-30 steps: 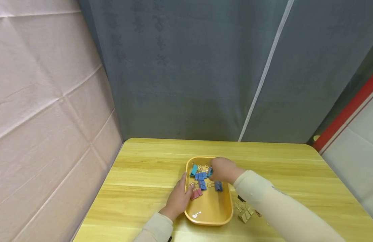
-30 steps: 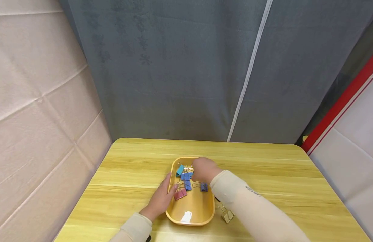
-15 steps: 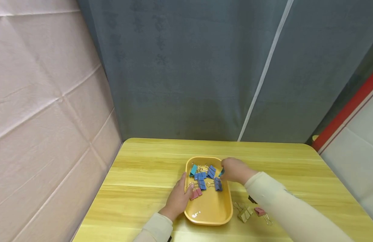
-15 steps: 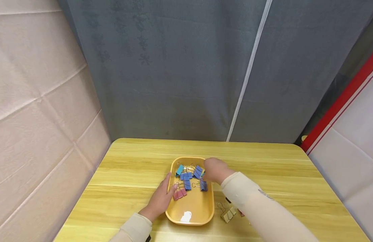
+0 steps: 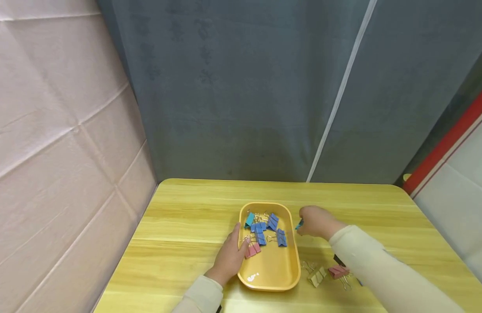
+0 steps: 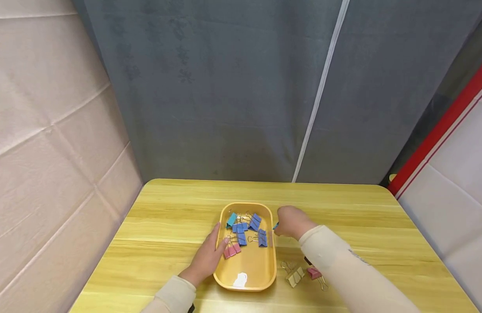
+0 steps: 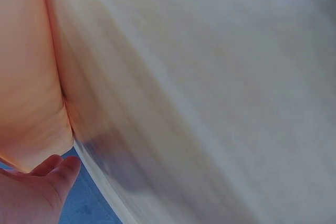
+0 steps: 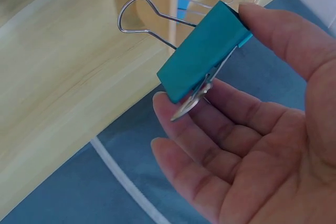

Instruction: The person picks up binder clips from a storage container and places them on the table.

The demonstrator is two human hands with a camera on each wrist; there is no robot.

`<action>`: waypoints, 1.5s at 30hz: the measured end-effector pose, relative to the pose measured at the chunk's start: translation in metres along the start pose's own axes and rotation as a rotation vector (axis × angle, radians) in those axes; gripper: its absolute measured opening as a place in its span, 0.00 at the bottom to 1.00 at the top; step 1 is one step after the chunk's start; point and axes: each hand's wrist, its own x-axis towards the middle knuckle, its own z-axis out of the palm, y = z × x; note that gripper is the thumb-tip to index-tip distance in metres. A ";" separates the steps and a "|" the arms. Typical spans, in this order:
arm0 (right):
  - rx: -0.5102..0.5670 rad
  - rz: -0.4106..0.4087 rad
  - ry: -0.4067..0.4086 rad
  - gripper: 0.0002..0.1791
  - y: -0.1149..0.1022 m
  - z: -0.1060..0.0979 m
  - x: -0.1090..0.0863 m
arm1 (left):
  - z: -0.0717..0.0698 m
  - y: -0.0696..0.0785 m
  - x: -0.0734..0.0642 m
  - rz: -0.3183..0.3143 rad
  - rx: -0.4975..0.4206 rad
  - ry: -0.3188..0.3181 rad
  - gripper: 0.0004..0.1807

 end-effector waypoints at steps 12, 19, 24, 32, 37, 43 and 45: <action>0.031 0.048 -0.007 0.17 0.022 -0.003 -0.010 | 0.000 -0.001 0.001 -0.001 -0.003 0.005 0.36; 0.017 0.086 -0.019 0.15 0.035 -0.009 -0.015 | -0.002 -0.001 0.002 0.007 -0.006 0.001 0.36; 0.009 0.106 -0.030 0.14 0.043 -0.012 -0.017 | -0.003 -0.001 0.002 0.006 -0.002 0.000 0.37; 0.016 0.128 -0.028 0.15 0.061 -0.017 -0.023 | -0.003 -0.003 0.001 0.002 -0.009 -0.001 0.36; 0.005 0.142 -0.044 0.13 0.073 -0.018 -0.027 | -0.003 -0.004 0.002 0.004 -0.006 0.000 0.36; -0.044 0.155 -0.053 0.25 0.086 -0.020 -0.033 | -0.002 -0.003 0.002 0.004 -0.011 0.002 0.36; -0.044 0.165 -0.050 0.26 0.090 -0.021 -0.035 | -0.002 -0.004 0.002 0.003 -0.011 0.002 0.37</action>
